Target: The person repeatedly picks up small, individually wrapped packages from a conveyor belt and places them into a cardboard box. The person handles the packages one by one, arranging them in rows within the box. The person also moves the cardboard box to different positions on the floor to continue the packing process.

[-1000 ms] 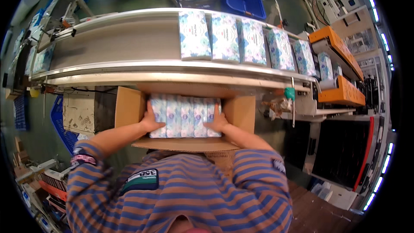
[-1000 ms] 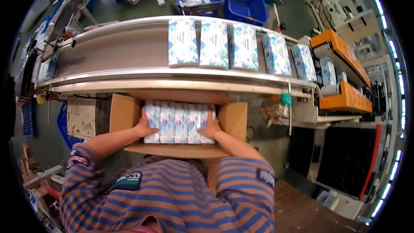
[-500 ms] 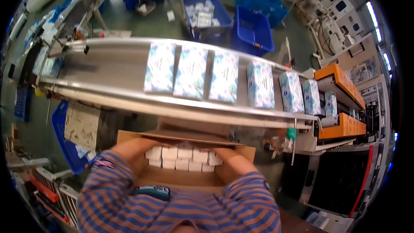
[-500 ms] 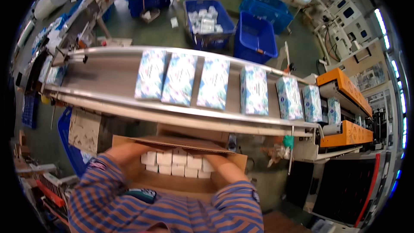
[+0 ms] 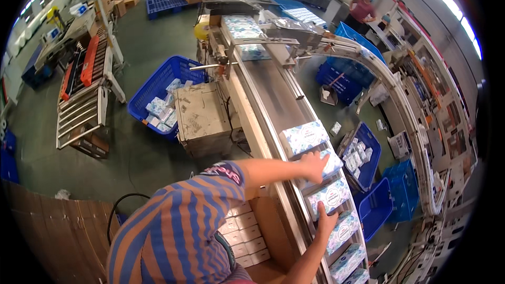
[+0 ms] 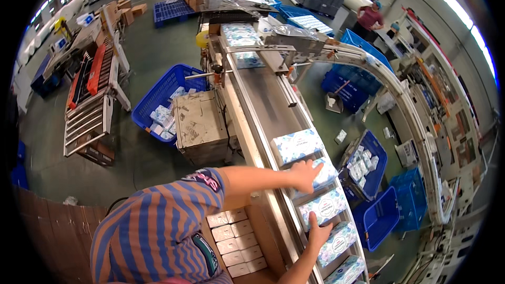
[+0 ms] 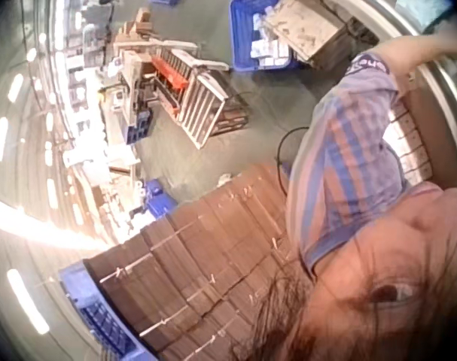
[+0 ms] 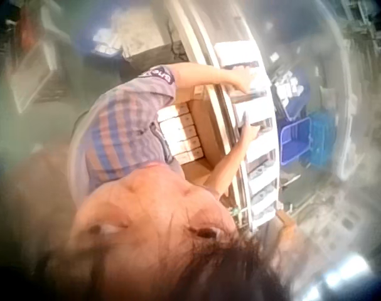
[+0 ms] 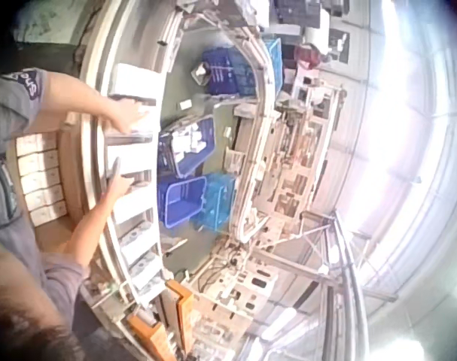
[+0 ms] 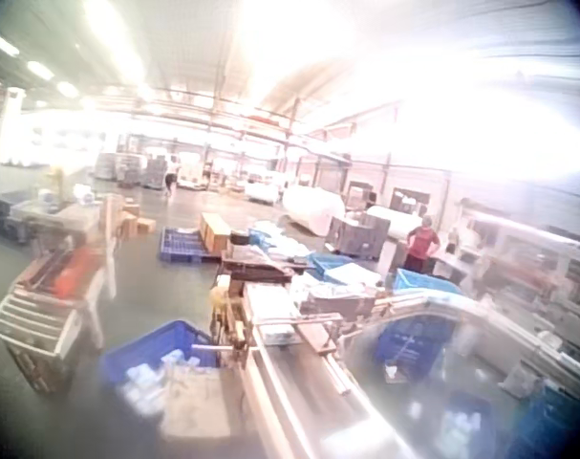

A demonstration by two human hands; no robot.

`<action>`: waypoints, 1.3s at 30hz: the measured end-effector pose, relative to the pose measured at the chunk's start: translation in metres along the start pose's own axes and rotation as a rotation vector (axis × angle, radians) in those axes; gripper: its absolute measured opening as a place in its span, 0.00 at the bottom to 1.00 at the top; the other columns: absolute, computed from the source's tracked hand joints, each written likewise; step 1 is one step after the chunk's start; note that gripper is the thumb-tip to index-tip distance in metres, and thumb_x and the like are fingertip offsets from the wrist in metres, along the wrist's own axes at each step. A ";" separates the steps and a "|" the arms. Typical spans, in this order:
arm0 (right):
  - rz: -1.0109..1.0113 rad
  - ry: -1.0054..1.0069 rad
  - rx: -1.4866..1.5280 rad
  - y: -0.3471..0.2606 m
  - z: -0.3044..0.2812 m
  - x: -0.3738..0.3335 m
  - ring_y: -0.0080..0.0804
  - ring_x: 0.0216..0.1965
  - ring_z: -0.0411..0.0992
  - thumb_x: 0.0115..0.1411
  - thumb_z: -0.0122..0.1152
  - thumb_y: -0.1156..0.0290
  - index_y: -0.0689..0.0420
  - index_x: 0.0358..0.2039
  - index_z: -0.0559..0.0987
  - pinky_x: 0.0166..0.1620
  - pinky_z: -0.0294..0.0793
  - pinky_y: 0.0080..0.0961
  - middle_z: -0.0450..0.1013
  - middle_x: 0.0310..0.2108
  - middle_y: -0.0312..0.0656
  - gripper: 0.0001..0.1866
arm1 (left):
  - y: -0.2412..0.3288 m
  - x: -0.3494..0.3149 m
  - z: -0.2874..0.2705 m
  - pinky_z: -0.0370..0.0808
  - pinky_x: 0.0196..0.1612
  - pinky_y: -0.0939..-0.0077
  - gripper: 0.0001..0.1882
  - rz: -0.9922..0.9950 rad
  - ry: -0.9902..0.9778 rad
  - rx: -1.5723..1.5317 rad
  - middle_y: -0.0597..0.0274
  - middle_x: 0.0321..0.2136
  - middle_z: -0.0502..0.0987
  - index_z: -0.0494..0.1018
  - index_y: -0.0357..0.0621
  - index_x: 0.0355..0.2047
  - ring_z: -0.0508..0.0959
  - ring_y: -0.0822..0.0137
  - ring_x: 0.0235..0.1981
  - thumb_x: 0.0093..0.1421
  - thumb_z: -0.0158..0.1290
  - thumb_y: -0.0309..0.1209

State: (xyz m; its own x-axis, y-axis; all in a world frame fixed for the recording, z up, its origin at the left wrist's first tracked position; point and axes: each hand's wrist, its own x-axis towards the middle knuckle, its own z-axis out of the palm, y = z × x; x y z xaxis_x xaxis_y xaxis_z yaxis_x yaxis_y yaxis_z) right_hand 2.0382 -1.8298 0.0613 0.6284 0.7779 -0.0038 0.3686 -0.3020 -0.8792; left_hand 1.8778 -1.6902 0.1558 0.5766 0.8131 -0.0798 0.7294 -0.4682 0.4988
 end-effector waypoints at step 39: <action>0.162 0.256 -0.298 -0.051 -0.145 -0.053 0.50 0.51 0.65 0.42 0.70 0.52 0.61 0.57 0.56 0.52 0.63 0.32 0.65 0.49 0.60 0.48 | 0.004 0.024 -0.004 0.65 0.53 0.65 0.57 0.081 -0.087 -0.409 0.44 0.49 0.69 0.53 0.36 0.57 0.69 0.53 0.52 0.34 0.64 0.58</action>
State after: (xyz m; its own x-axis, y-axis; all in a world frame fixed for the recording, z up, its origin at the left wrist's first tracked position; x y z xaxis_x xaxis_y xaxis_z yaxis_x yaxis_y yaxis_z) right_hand 2.0857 -1.9352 0.1751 0.8305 0.5567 0.0210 0.4094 -0.5842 -0.7008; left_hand 1.8937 -1.6711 0.1593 0.6679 0.7387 -0.0903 0.4845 -0.3395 0.8062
